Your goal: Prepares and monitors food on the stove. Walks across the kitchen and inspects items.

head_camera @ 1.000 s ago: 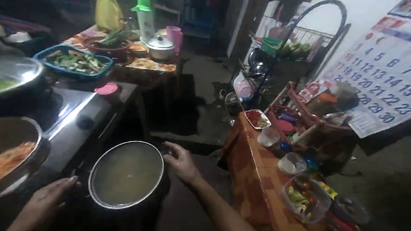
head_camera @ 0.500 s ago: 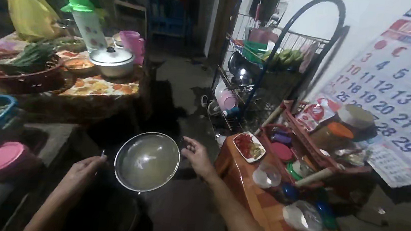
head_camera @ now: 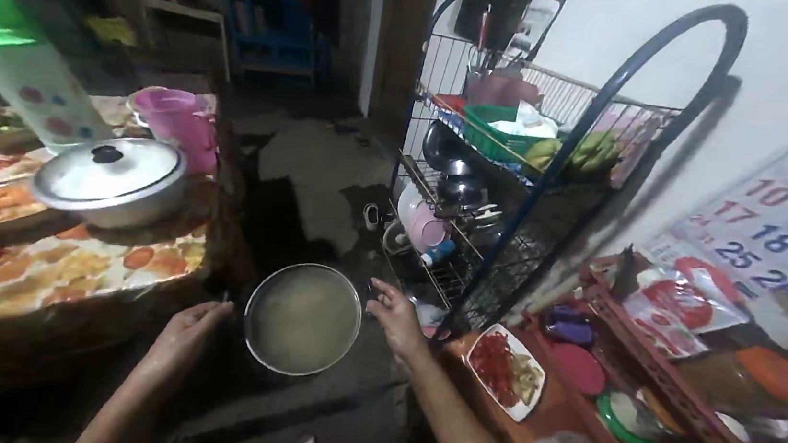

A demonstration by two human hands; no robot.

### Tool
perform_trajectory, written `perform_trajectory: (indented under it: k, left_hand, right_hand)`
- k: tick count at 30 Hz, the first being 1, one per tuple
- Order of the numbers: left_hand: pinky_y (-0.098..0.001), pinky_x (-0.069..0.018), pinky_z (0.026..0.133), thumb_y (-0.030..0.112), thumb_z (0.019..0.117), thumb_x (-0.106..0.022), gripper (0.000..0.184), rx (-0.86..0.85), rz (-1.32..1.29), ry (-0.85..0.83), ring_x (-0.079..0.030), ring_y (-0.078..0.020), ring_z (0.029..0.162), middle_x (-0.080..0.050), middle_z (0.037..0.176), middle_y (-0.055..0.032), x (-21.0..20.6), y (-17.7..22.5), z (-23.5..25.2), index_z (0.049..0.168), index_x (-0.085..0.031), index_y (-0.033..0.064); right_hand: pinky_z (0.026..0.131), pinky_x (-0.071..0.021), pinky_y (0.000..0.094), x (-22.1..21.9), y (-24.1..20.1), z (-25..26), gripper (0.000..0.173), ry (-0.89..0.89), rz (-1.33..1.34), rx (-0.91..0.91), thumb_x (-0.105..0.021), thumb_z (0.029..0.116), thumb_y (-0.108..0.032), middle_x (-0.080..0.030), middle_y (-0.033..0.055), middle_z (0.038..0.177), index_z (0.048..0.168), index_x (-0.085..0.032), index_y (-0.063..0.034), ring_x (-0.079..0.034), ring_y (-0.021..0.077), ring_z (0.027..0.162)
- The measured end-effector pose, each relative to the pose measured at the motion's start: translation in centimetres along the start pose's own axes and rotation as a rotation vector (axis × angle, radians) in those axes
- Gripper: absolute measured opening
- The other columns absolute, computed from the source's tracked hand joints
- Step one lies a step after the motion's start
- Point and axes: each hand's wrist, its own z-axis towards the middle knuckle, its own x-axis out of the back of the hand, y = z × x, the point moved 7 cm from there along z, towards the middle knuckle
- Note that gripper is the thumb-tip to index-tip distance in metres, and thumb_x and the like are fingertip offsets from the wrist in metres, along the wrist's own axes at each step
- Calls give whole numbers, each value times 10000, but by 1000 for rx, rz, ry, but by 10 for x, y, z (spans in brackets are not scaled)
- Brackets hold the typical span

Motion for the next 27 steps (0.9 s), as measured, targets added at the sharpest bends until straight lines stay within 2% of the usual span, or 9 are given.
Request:
perform_trajectory:
  k: [3, 7, 9, 12, 16, 18, 22, 25, 27]
  left_hand:
    - [-177, -418, 545, 172, 1086, -466, 290, -11, 2, -73, -493, -12, 571, -547, 690, 42, -6, 14, 57, 873, -618, 44]
    - [-184, -440, 561, 185, 1093, -466, 294, -32, 18, -135, -505, -15, 577, -545, 691, 36, -23, 40, 123, 899, -623, 30]
    - [-204, -445, 601, 196, 1096, -462, 298, -23, 42, -162, -508, -30, 612, -544, 724, 21, -35, 54, 153, 915, -620, 19]
    - [-197, -431, 582, 206, 1094, -473, 299, -19, 59, -199, -493, -25, 599, -541, 725, 19, -58, 66, 205, 919, -628, 20]
    - [-187, -414, 565, 197, 1097, -467, 294, -51, 43, -266, -484, -24, 590, -537, 723, 20, -97, 85, 273, 918, -622, 23]
    - [-184, -435, 562, 195, 1094, -468, 289, -74, 32, -299, -510, -17, 595, -561, 726, 25, -118, 96, 306, 916, -626, 31]
    - [-212, -459, 616, 153, 1075, -503, 251, -106, 54, -365, -524, -32, 637, -569, 750, 3, -159, 125, 370, 944, -638, -13]
    - [-216, -473, 624, 129, 1028, -549, 181, -106, 63, -421, -544, -25, 640, -577, 724, 27, -184, 145, 411, 909, -627, 18]
    - [-248, -498, 654, 124, 1019, -554, 173, -107, 86, -449, -570, -47, 666, -601, 744, 5, -198, 161, 434, 923, -634, 5]
  right_hand:
    - [797, -476, 233, 2, -1, 41, 459, 52, 21, -27, -541, 1010, 7, -588, 180, 1283, 1461, -469, 50, -565, 92, 942]
    - [744, -469, 226, 12, -12, 96, 439, 128, 3, -20, -536, 1012, 3, -616, 140, 1136, 1444, -479, 58, -556, 76, 865]
    - [774, -474, 249, 22, -17, 125, 442, 149, -25, -24, -530, 1020, -11, -615, 169, 1203, 1455, -476, 49, -565, 99, 911]
    - [802, -477, 263, 41, -21, 169, 428, 206, -53, -21, -531, 1025, -23, -622, 184, 1233, 1447, -492, 44, -583, 113, 953]
    - [757, -467, 244, 72, -23, 223, 411, 274, -61, -6, -542, 1019, -24, -642, 140, 1130, 1424, -516, 42, -575, 87, 895]
    - [736, -467, 228, 88, -25, 249, 411, 306, -45, 9, -551, 1012, -22, -642, 121, 1099, 1417, -524, 40, -574, 69, 871]
    - [802, -494, 265, 122, -37, 298, 434, 348, -53, -3, -547, 1009, -24, -636, 166, 1206, 1436, -505, 43, -599, 108, 956]
    - [853, -507, 294, 144, -49, 328, 458, 390, -47, -20, -551, 999, -20, -614, 203, 1268, 1448, -497, 55, -606, 145, 1000]
    - [902, -514, 323, 156, -61, 344, 464, 414, -28, -34, -547, 1000, -18, -583, 230, 1347, 1456, -494, 53, -613, 186, 1073]
